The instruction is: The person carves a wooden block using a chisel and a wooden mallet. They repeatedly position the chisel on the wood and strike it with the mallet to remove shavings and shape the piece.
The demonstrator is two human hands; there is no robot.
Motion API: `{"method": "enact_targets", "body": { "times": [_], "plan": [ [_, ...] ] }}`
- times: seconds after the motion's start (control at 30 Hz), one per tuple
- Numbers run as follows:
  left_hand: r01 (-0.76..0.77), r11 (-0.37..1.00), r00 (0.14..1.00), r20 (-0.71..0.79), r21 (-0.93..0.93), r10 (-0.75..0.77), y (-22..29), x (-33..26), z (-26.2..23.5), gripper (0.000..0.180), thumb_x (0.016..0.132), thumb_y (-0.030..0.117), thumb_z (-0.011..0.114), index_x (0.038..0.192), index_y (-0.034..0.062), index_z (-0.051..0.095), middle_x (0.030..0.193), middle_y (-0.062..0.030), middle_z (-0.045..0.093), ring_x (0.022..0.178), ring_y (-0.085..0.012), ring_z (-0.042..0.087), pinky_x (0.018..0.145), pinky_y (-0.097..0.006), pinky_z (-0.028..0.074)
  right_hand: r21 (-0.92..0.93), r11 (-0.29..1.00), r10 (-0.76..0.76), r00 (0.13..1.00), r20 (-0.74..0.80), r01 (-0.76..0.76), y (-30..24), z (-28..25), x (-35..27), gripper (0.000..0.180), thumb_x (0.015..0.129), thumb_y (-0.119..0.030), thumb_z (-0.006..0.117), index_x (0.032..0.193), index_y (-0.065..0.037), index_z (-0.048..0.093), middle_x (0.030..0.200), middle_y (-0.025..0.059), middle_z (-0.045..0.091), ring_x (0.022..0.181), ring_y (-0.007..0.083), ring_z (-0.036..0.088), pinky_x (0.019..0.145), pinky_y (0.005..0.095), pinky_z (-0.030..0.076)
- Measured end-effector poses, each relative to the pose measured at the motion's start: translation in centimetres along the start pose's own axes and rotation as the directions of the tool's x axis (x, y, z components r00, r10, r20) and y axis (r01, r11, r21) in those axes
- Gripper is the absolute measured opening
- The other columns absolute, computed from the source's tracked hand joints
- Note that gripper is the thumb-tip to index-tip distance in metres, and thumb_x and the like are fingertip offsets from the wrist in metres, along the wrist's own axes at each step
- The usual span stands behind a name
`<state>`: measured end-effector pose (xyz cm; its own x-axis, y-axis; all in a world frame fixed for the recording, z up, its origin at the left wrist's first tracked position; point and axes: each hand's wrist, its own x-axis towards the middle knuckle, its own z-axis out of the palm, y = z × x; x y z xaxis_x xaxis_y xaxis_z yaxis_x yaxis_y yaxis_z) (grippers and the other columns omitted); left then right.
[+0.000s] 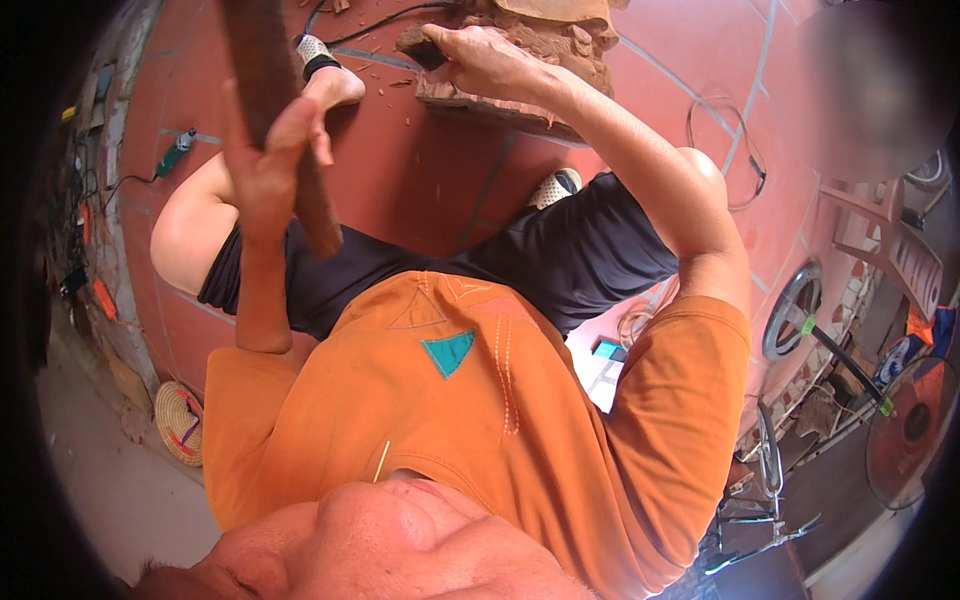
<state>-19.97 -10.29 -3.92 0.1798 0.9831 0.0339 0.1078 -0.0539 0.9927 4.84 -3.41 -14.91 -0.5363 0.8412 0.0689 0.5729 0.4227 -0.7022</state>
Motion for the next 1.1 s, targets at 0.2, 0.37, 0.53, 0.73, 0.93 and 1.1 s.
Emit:
{"method": "enact_targets", "body": {
  "times": [0.2,0.37,0.53,0.73,0.93,1.1],
  "plan": [
    [-0.108,0.893,0.965,0.263,0.436,-0.012,-5.6,0.9,0.0,0.054,0.09,0.039,0.072,0.124,-0.0001,0.056,0.103,-0.0182,0.066,0.094,-0.0329,0.065,0.089,-0.041,0.05,-0.082,0.996,-0.029,1.0,-0.001,0.028,0.4,0.1,-0.1,0.039,0.086,-0.014,0.071,0.118,-0.001,0.053,0.082,0.0227,0.067,0.086,0.0433,0.066,0.07,0.0522,0.051],
    [0.003,0.961,0.977,0.203,0.277,-0.062,-5.2,1.5,-0.8,0.05,0.089,0.035,0.074,0.123,0.002,0.058,0.102,-0.0107,0.064,0.081,-0.0208,0.064,0.077,-0.035,0.053,0.001,0.995,-0.095,0.976,0.197,0.097,-3.0,-0.9,-1.8,0.038,0.086,-0.005,0.069,0.12,-0.004,0.052,0.088,0.0174,0.068,0.088,0.0384,0.068,0.07,0.0485,0.054],
    [0.156,0.96,0.969,0.151,0.233,-0.194,-3.9,1.7,-1.1,0.041,0.092,0.029,0.071,0.121,0.0037,0.058,0.085,-0.0012,0.058,0.066,-0.0073,0.056,0.057,-0.023,0.047,0.02,0.994,-0.107,0.987,0.116,0.105,-0.7,0.4,-1.8,0.035,0.087,-0.001,0.067,0.12,-0.009,0.055,0.102,0.0124,0.068,0.098,0.031,0.068,0.078,0.0402,0.055],
    [0.208,0.969,0.964,0.139,0.133,-0.226,-4.6,1.8,-1.4,0.044,0.089,0.034,0.074,0.117,0.0038,0.057,0.08,-0.0006,0.057,0.064,-0.008,0.056,0.054,-0.024,0.047,0.274,0.95,0.151,0.988,0.013,-0.149,0.8,-2.1,-1.0,0.036,0.088,0.006,0.064,0.123,-0.003,0.056,0.109,0.0084,0.065,0.096,0.0179,0.067,0.076,0.0324,0.054],
    [0.252,0.96,0.955,0.133,0.121,-0.267,-3.8,1.7,-1.4,0.043,0.09,0.036,0.074,0.115,0.005,0.057,0.072,0.0009,0.055,0.058,-0.007,0.054,0.05,-0.022,0.044,0.307,0.946,0.107,0.994,0.012,-0.106,0.2,-1.7,-1.4,0.031,0.091,-0.002,0.067,0.12,-0.005,0.058,0.107,0.007,0.068,0.097,0.0185,0.067,0.081,0.0343,0.054],
    [0.258,0.959,0.954,0.127,0.116,-0.272,-3.5,1.7,-1.4,0.044,0.09,0.036,0.074,0.115,0.0049,0.057,0.072,0.0007,0.055,0.058,-0.0069,0.054,0.049,-0.022,0.044,0.231,0.973,0.007,0.999,0.041,-0.016,0.4,-1.3,-1.5,0.035,0.09,-0.018,0.072,0.119,-0.007,0.057,0.095,0.0133,0.073,0.095,0.0349,0.069,0.079,0.0443,0.051]
  ]
}}
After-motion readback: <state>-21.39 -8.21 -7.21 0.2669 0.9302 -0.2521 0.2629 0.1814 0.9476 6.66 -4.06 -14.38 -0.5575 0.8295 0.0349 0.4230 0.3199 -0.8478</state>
